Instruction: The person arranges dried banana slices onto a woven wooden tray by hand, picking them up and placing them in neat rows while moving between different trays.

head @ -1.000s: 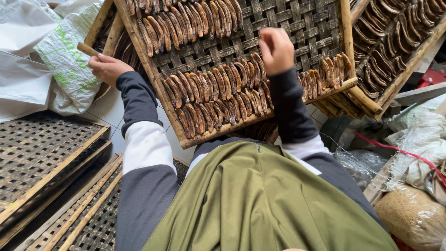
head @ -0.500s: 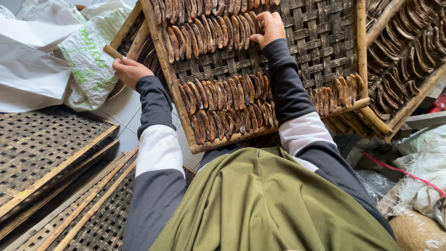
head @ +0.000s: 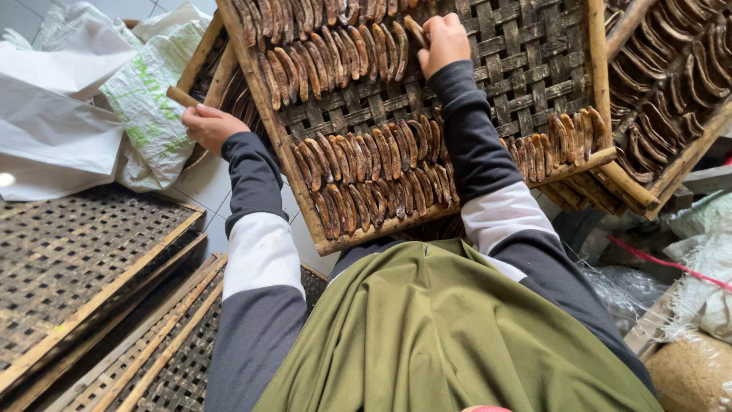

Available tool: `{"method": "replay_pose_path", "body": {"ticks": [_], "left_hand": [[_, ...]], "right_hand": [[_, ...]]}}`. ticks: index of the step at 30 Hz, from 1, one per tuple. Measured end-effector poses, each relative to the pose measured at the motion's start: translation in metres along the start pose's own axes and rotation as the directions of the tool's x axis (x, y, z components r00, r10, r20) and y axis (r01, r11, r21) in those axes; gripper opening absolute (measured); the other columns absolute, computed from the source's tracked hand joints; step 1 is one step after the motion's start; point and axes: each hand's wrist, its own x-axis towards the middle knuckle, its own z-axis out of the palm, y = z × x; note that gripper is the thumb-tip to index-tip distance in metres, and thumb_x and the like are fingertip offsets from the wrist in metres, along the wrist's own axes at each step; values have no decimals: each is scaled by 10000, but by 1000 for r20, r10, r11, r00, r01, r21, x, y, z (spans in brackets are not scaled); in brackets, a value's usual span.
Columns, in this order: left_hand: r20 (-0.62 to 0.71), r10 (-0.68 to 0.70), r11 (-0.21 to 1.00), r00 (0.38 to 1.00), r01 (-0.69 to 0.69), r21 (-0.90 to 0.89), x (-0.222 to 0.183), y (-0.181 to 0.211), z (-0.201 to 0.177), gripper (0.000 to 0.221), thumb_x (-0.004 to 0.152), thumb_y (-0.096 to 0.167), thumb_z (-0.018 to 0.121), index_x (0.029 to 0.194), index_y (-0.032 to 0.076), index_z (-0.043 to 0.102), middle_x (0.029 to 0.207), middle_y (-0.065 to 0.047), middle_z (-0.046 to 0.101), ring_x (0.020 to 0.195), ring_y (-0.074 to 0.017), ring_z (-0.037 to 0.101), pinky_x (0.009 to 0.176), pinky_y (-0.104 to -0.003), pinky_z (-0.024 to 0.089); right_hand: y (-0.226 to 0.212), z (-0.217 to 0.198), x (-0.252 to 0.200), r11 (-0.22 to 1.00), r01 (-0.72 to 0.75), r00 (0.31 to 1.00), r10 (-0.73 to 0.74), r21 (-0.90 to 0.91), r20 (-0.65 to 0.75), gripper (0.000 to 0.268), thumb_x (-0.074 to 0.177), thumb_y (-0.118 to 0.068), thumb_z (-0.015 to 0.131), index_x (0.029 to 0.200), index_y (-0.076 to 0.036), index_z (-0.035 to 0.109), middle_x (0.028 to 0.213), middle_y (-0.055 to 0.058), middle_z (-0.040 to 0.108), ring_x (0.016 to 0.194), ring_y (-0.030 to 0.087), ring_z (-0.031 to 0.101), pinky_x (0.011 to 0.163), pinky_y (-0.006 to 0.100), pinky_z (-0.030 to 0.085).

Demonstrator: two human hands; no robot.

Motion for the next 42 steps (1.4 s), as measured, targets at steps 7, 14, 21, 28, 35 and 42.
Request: {"method": "replay_pose_path", "body": {"ticks": [7,14,21,28,35,42], "left_hand": [[90,-64,997,994,60,54,2,1,-5,191,1053,277,509,1156,116,506,1028,-171,619,790,-325,723,628,-433,575],[73,-34,998,997,30,56,3,-4,-1,208,1061,295,498,1161,112,501,1028,-168,621,794,-317,730,628,-423,579],[58,1,997,998,-6,71,3,-13,7,201,1057,302,489,1134,118,512,1016,-144,638,816,-316,722,653,-420,585],[94,6,999,996,-11,52,13,-40,33,207,1059,303,473,1125,112,515,1019,-140,643,822,-291,727,655,-405,592],[58,42,996,997,-46,76,17,-47,39,220,1054,323,465,1120,117,509,1027,-119,659,872,-276,728,681,-405,608],[99,-5,999,995,1,45,20,-44,35,206,1042,312,468,1118,126,517,1051,-103,662,858,-257,749,655,-382,619]], "right_hand": [[4,7,-8,985,-33,997,44,167,-61,286,959,-146,884,1146,-55,688,1140,123,597,993,286,657,897,388,564],[-15,2,-8,998,59,991,-55,28,-125,344,755,-96,891,972,-79,625,1020,126,608,926,317,637,807,416,547],[-1,-18,-21,989,12,1000,-9,146,-22,327,756,-18,793,1038,-63,635,932,102,698,856,298,682,777,404,560],[41,-105,-122,881,-305,951,305,361,61,263,842,-13,699,1105,-17,693,913,86,711,777,164,680,728,290,562],[11,-85,-161,890,-322,938,346,321,-19,329,782,-7,739,1106,-7,683,943,100,663,768,197,674,708,306,573],[11,-78,-169,820,-388,912,407,421,47,246,874,4,762,1107,-9,687,1019,97,694,864,182,712,799,306,606]]}}
